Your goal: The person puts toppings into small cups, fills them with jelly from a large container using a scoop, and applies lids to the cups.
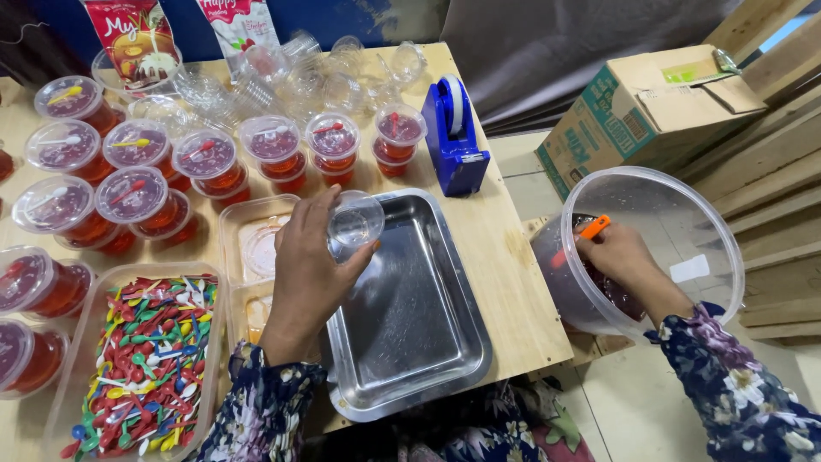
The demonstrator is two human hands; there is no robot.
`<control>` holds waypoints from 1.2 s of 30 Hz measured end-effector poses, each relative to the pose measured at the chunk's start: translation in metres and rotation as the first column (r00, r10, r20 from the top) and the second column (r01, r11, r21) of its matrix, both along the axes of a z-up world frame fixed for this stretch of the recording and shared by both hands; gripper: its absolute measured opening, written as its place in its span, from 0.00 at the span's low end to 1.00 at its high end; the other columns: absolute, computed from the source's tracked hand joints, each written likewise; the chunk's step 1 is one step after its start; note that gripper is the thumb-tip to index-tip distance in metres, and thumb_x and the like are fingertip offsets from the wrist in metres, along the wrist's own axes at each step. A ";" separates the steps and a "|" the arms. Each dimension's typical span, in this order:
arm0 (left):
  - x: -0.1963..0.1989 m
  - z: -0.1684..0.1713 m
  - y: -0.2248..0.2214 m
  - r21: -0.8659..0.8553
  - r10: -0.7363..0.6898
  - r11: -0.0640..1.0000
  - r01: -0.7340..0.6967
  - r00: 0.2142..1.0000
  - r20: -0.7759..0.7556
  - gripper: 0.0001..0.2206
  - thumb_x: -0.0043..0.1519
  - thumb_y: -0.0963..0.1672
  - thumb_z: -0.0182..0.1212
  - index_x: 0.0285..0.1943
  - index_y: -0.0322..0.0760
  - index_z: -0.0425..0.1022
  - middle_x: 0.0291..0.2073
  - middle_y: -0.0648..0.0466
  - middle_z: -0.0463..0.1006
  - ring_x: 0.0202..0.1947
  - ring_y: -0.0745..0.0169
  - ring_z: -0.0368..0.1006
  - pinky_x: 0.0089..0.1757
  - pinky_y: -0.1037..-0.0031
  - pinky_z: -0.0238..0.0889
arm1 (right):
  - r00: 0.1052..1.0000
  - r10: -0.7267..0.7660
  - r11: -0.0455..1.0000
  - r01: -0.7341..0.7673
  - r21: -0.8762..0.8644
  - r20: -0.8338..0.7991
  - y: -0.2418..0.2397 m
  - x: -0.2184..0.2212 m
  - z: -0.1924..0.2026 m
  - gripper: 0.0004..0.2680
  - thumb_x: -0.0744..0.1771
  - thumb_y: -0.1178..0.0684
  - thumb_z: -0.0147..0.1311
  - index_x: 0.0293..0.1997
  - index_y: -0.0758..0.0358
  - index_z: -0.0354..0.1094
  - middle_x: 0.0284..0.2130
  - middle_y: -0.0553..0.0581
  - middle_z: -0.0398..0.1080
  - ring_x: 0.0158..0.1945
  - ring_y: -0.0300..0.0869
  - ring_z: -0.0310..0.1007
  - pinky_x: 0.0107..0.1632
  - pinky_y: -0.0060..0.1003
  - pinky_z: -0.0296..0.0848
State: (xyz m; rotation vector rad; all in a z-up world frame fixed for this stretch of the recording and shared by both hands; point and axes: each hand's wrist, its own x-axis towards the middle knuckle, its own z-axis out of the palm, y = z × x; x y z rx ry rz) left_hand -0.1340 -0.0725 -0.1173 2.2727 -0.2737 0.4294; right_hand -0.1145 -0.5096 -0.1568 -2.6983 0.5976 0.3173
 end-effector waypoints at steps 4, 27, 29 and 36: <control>0.000 0.001 -0.001 0.004 -0.002 1.000 0.002 1.000 -0.002 0.36 0.53 0.45 0.77 0.71 0.34 0.65 0.55 0.41 0.72 0.58 0.38 0.70 0.58 0.37 0.55 | 0.996 -0.036 0.999 0.038 -0.022 0.081 0.003 -0.003 0.003 0.14 0.66 0.38 0.56 0.54 0.46 0.78 0.44 0.73 0.78 0.57 0.66 0.73 0.57 0.57 0.71; -0.001 0.004 -0.001 -0.002 -0.006 1.000 0.006 1.000 -0.006 0.35 0.53 0.45 0.77 0.70 0.32 0.65 0.55 0.38 0.72 0.58 0.35 0.71 0.57 0.36 0.56 | 0.983 -0.159 0.872 0.099 0.479 0.086 -0.013 -0.009 0.001 0.13 0.69 0.52 0.54 0.56 0.73 0.73 0.39 0.77 0.77 0.35 0.53 0.80 0.38 0.42 0.79; 0.001 -0.001 0.000 0.059 0.001 0.998 0.000 1.000 -0.017 0.35 0.54 0.47 0.75 0.71 0.35 0.63 0.59 0.42 0.71 0.60 0.40 0.68 0.57 0.41 0.56 | 0.961 -0.269 0.843 0.202 0.499 0.066 0.012 -0.019 0.038 0.11 0.71 0.52 0.51 0.53 0.71 0.73 0.35 0.71 0.76 0.33 0.49 0.75 0.38 0.38 0.76; 0.001 -0.001 -0.001 0.114 0.005 0.994 0.000 0.999 -0.047 0.36 0.55 0.48 0.73 0.72 0.37 0.62 0.64 0.45 0.69 0.64 0.46 0.63 0.58 0.48 0.56 | 0.808 -0.477 0.722 0.136 0.679 0.346 0.010 -0.045 0.053 0.08 0.73 0.55 0.47 0.47 0.70 0.70 0.42 0.62 0.75 0.34 0.45 0.77 0.35 0.32 0.79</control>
